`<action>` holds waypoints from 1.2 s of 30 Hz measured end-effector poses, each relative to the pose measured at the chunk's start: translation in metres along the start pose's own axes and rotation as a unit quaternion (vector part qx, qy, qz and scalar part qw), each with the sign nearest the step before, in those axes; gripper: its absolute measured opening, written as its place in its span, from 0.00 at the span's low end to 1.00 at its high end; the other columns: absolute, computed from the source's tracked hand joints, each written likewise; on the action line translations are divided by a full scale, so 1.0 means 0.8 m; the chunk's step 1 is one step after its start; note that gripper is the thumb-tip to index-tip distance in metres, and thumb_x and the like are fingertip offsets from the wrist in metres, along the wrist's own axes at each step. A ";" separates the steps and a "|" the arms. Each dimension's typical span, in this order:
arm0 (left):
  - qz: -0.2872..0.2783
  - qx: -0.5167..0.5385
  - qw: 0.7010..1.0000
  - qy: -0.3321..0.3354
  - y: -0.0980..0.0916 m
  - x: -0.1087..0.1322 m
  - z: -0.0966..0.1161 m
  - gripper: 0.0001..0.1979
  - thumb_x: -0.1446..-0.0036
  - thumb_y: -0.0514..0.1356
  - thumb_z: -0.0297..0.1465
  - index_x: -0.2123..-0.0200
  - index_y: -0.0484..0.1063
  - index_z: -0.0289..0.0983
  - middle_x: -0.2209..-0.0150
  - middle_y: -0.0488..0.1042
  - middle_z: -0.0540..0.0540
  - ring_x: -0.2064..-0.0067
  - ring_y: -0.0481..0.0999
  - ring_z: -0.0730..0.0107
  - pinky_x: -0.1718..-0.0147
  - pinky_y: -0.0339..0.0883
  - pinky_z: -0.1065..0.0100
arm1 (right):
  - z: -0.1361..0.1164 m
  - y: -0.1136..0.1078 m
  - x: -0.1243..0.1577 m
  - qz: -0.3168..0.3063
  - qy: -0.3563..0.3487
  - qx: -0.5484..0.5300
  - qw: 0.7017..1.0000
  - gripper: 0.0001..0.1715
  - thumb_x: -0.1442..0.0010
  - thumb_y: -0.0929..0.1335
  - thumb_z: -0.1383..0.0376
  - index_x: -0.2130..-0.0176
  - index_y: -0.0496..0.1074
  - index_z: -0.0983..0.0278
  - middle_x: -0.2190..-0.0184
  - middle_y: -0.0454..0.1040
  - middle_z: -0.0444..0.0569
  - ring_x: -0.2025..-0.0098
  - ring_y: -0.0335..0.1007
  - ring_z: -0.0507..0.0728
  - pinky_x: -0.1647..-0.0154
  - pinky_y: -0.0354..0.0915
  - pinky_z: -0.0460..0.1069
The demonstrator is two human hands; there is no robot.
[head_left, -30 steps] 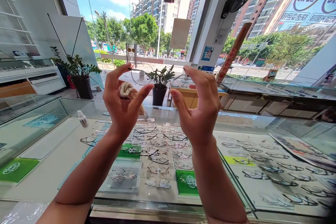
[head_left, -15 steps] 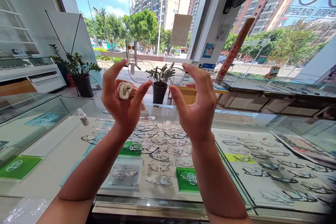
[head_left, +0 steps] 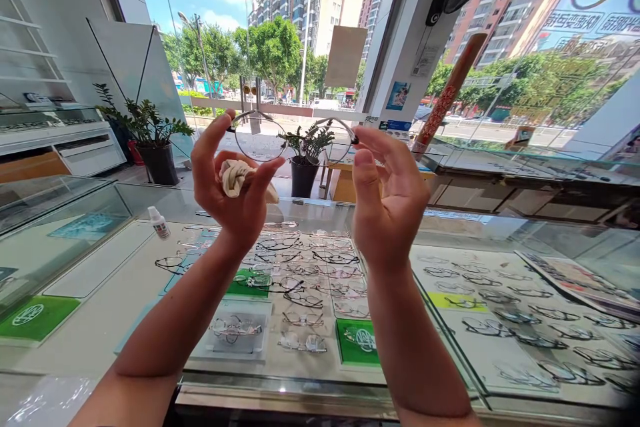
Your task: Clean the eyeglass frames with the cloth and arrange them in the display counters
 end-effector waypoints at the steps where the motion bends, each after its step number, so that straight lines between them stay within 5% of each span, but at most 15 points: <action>1: 0.009 -0.008 1.000 0.000 0.000 0.001 0.002 0.36 0.34 0.72 0.57 0.31 0.70 0.48 0.32 0.76 0.39 0.38 0.84 0.41 0.59 0.84 0.48 | 0.001 -0.001 0.000 0.005 -0.001 -0.003 1.000 0.22 0.18 0.63 0.53 0.34 0.77 0.50 0.39 0.81 0.53 0.37 0.80 0.66 0.45 0.82 0.64; 14: -0.060 0.051 0.994 -0.071 0.006 0.004 -0.025 0.38 0.39 0.76 0.52 0.29 0.70 0.56 0.29 0.75 0.41 0.55 0.87 0.55 0.59 0.82 0.50 | 0.010 -0.003 -0.006 0.004 0.035 -0.038 0.999 0.19 0.19 0.65 0.52 0.39 0.80 0.51 0.50 0.83 0.50 0.47 0.82 0.62 0.45 0.81 0.62; 36: -0.061 0.012 0.996 -0.063 0.013 0.007 -0.002 0.34 0.38 0.76 0.45 0.32 0.71 0.54 0.32 0.77 0.43 0.47 0.84 0.53 0.53 0.81 0.48 | 0.028 0.001 -0.010 -0.015 0.023 -0.061 0.998 0.24 0.18 0.62 0.52 0.32 0.75 0.52 0.52 0.81 0.51 0.48 0.85 0.62 0.50 0.84 0.61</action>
Point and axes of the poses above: each hand's wrist, its own x-axis away from the middle knuckle, its own y-axis out of the palm, z = x × y, the point moved 7 cm from there along -x, towards the middle knuckle
